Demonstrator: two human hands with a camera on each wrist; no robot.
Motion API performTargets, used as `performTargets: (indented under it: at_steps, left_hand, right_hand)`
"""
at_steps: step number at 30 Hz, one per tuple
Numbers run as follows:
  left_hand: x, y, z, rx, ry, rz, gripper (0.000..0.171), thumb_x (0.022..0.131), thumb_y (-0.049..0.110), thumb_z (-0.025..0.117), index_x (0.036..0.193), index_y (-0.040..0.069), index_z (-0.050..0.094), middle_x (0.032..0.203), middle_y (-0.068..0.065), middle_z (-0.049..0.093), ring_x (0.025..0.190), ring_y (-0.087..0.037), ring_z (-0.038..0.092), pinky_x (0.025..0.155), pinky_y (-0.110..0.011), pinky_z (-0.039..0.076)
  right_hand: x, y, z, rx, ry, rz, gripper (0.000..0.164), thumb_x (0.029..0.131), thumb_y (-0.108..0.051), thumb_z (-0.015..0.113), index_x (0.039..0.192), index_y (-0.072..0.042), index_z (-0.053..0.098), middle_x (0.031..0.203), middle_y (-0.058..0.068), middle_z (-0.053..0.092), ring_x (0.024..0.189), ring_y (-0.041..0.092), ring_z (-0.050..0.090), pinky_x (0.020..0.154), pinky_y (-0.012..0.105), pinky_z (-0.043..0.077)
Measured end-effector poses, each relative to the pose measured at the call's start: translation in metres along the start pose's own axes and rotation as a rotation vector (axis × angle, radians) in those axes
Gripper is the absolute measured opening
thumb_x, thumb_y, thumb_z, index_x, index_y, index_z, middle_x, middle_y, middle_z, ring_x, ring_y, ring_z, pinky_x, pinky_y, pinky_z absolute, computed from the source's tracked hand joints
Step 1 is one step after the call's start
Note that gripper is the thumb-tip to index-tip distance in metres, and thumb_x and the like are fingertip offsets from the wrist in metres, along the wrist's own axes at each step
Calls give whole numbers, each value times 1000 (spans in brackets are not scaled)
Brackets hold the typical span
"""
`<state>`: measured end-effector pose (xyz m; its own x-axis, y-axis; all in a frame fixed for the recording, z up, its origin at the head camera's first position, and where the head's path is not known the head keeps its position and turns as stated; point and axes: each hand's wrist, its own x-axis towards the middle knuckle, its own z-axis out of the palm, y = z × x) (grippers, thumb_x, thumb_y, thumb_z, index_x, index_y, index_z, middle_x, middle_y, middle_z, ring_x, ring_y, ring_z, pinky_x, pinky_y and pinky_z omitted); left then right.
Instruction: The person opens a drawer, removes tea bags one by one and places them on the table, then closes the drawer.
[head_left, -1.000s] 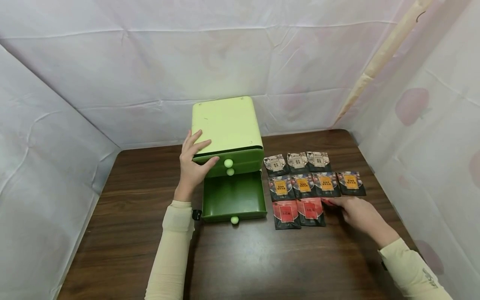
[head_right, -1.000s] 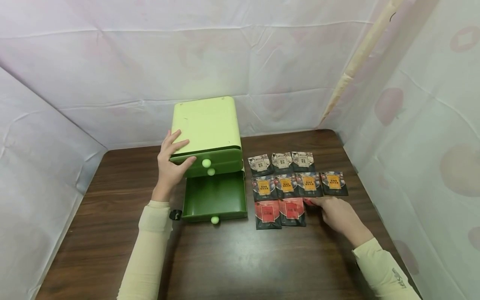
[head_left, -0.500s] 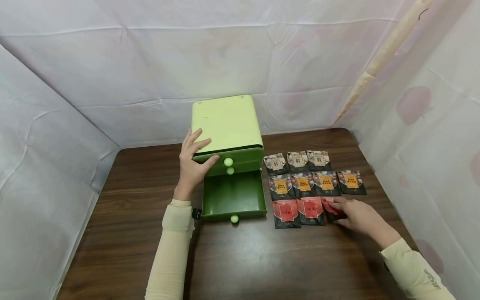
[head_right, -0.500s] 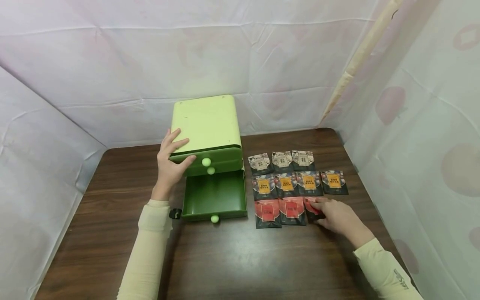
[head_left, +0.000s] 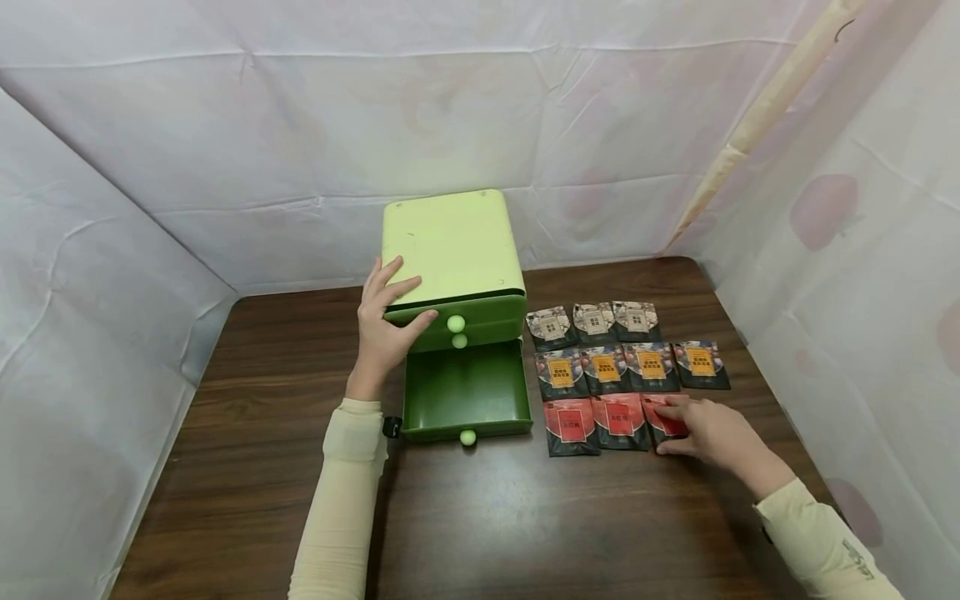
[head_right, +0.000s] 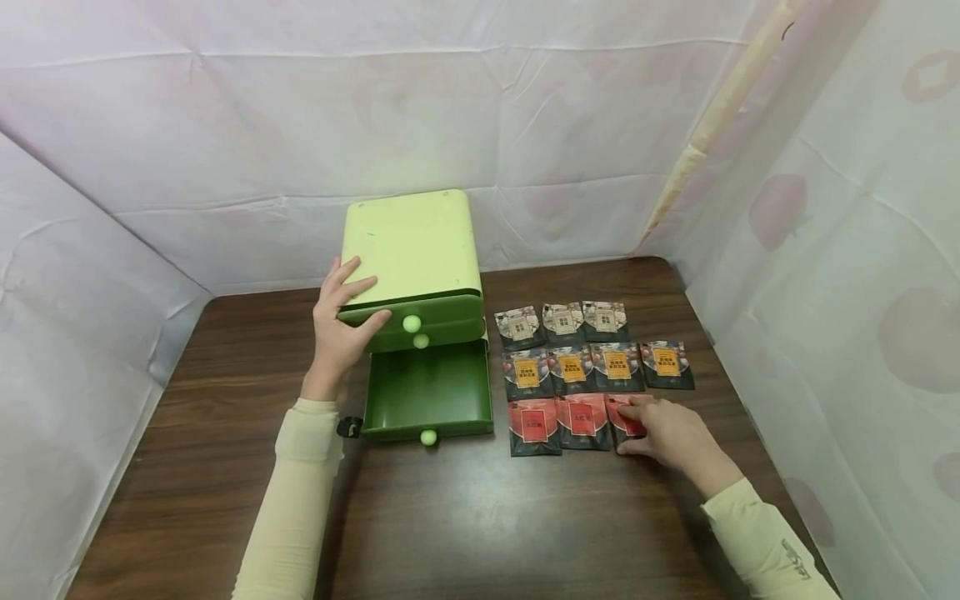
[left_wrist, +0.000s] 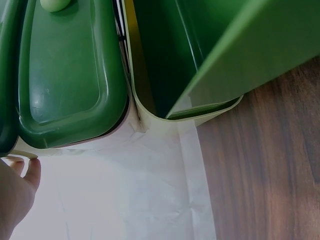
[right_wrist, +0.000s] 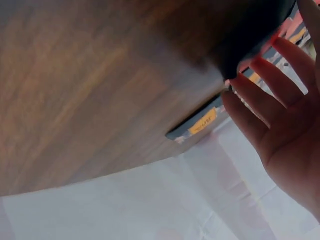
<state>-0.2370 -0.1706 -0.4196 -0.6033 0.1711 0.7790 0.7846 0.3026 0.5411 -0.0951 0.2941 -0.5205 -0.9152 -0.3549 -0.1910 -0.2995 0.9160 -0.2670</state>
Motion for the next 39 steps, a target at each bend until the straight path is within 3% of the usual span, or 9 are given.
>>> performTargets:
  at_steps: [5, 11, 15, 25, 30, 39]
  left_hand:
    - [2, 0, 1, -6, 2, 6, 42, 70, -4, 82, 108, -13, 67, 130, -38, 47, 131, -61, 23, 110, -58, 17]
    - [1, -2, 1, -17, 1, 9, 41, 73, 3, 82, 108, -12, 68, 131, -38, 47, 132, -60, 23, 110, -58, 16]
    - [0, -2, 1, -9, 2, 5, 43, 69, -3, 81, 108, -12, 68, 131, -38, 47, 132, -60, 23, 110, -58, 17]
    - [0, -1, -1, -10, 0, 5, 42, 73, 1, 83, 109, -13, 67, 131, -38, 47, 131, -60, 23, 110, -59, 16]
    - [0, -1, -1, -9, 0, 0, 42, 72, 0, 83, 109, -13, 67, 131, -38, 47, 132, -60, 23, 110, -58, 16]
    - [1, 1, 1, -12, 2, -3, 42, 70, -3, 82, 108, -13, 67, 130, -38, 47, 131, -61, 23, 110, -59, 17]
  right_hand:
    - [0, 0, 5, -6, 43, 36, 70, 68, -47, 86, 122, -5, 69, 124, 23, 61, 93, 37, 66, 67, 51, 53]
    - [-1, -3, 7, 0, 70, 48, 69, 66, -46, 87, 121, -7, 70, 123, 21, 62, 87, 33, 68, 60, 47, 53]
    - [-2, -4, 8, -12, 89, 47, 66, 66, -45, 88, 116, -6, 72, 121, 20, 64, 85, 33, 68, 59, 46, 53]
    - [-1, -11, 5, -36, 192, -13, 62, 68, -47, 86, 111, -5, 74, 114, 18, 67, 90, 32, 68, 66, 47, 54]
    - [5, -21, -2, -44, 237, -49, 59, 70, -44, 86, 112, -5, 73, 101, 14, 71, 80, 26, 68, 59, 44, 54]
    - [28, -56, -17, -14, 217, -110, 42, 76, -38, 84, 104, -8, 75, 84, 2, 71, 60, 9, 58, 48, 30, 46]
